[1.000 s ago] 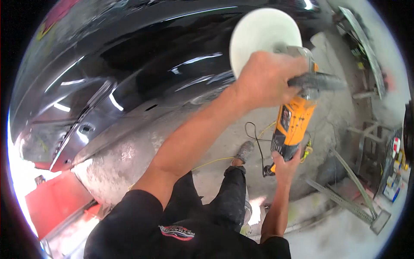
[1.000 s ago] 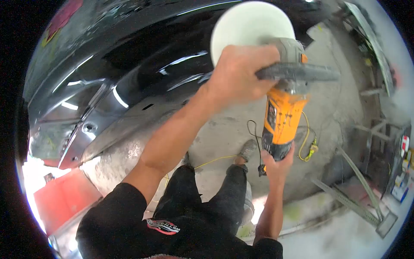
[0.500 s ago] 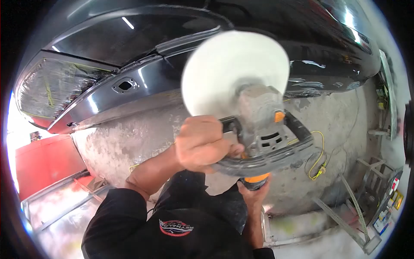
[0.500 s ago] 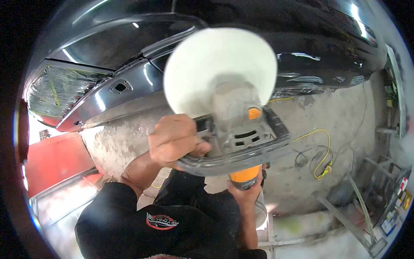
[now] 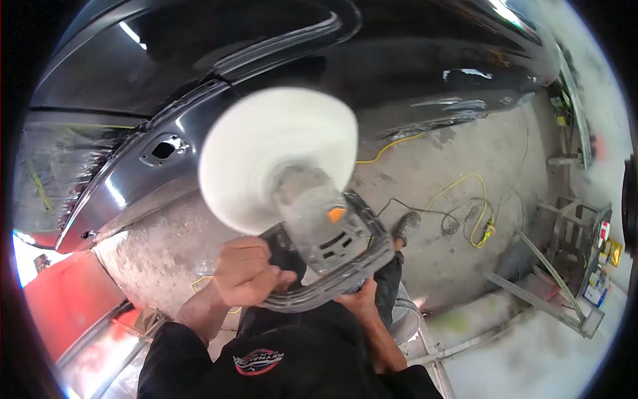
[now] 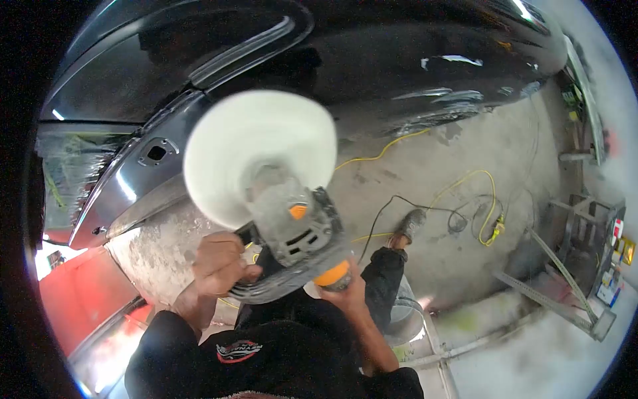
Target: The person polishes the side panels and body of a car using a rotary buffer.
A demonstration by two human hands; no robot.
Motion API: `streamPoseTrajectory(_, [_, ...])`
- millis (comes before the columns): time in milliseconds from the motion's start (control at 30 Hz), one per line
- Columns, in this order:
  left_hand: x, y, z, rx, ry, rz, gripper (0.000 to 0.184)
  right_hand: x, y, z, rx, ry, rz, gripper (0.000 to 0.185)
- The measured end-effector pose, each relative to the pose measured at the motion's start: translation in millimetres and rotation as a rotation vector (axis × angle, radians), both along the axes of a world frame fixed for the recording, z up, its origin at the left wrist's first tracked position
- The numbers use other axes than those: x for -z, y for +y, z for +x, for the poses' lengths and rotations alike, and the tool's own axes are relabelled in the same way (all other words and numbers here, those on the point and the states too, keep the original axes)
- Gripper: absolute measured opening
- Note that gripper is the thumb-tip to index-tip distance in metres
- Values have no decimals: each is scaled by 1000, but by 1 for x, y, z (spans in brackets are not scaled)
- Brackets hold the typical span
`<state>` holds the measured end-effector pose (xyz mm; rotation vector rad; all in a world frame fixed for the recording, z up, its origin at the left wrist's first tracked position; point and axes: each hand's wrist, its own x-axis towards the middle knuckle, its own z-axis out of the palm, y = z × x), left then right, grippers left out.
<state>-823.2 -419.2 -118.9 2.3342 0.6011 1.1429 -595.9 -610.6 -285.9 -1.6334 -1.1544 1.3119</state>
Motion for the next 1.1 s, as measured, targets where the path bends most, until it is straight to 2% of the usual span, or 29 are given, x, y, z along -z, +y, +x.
streamPoseTrajectory(33, [1, 1, 3, 13, 25, -7, 32, 0, 3, -3, 20, 28, -8, 88])
streamPoseTrajectory(133, [-5, 6, 9, -2, 16, 7, 32, -8, 10, -18, 104, 55, 196, 77])
streamPoseTrajectory(167, [-10, 9, 7, 8, 4, 13, 33, 0, 0, -21, 72, 160, 62, 82])
streamPoseTrajectory(233, [-44, 11, -4, -27, 143, 50, 33, 15, -6, -40, -31, 87, 124, 91])
streamPoseTrajectory(300, [-71, 8, -15, -68, 219, 92, 33, 3, 0, -65, -67, 111, 111, 101])
streamPoseTrajectory(367, [-86, 1, -21, -137, 229, 155, 32, -29, 25, -84, -70, 242, 50, 110])
streamPoseTrajectory(400, [-90, -1, -22, -179, 236, 197, 31, -26, 29, -95, -58, 285, 64, 112])
streamPoseTrajectory(500, [-88, -2, -39, -103, 257, 242, 30, -11, 28, -126, -21, 430, 107, 114])
streamPoseTrajectory(600, [-77, 0, -35, -43, 296, 261, 30, 21, 10, -141, -10, 412, 89, 111])
streamPoseTrajectory(633, [-75, -4, -25, -79, 330, 210, 31, 29, 7, -143, 5, 398, 98, 109])
streamPoseTrajectory(733, [-61, 1, -17, 55, 413, 88, 32, 37, -6, -136, 97, 333, 130, 100])
streamPoseTrajectory(800, [-40, 2, -11, 63, 338, 82, 32, 29, -20, -121, 116, 301, 77, 94])
streamPoseTrajectory(833, [-36, 3, -6, 71, 356, 58, 32, 41, -32, -123, 153, 362, -3, 88])
streamPoseTrajectory(933, [-21, 6, 3, 78, 253, 45, 32, 57, -41, -124, 240, 524, 24, 85])
streamPoseTrajectory(1000, [-25, 5, -6, 59, 267, 64, 31, 53, -36, -120, 108, 552, 7, 88])
streamPoseTrajectory(1067, [-34, 4, -14, 56, 279, 80, 30, 37, -33, -119, 74, 403, 120, 94])
streamPoseTrajectory(1100, [-43, 4, -22, 48, 285, 90, 30, 29, -30, -121, 62, 430, 74, 97])
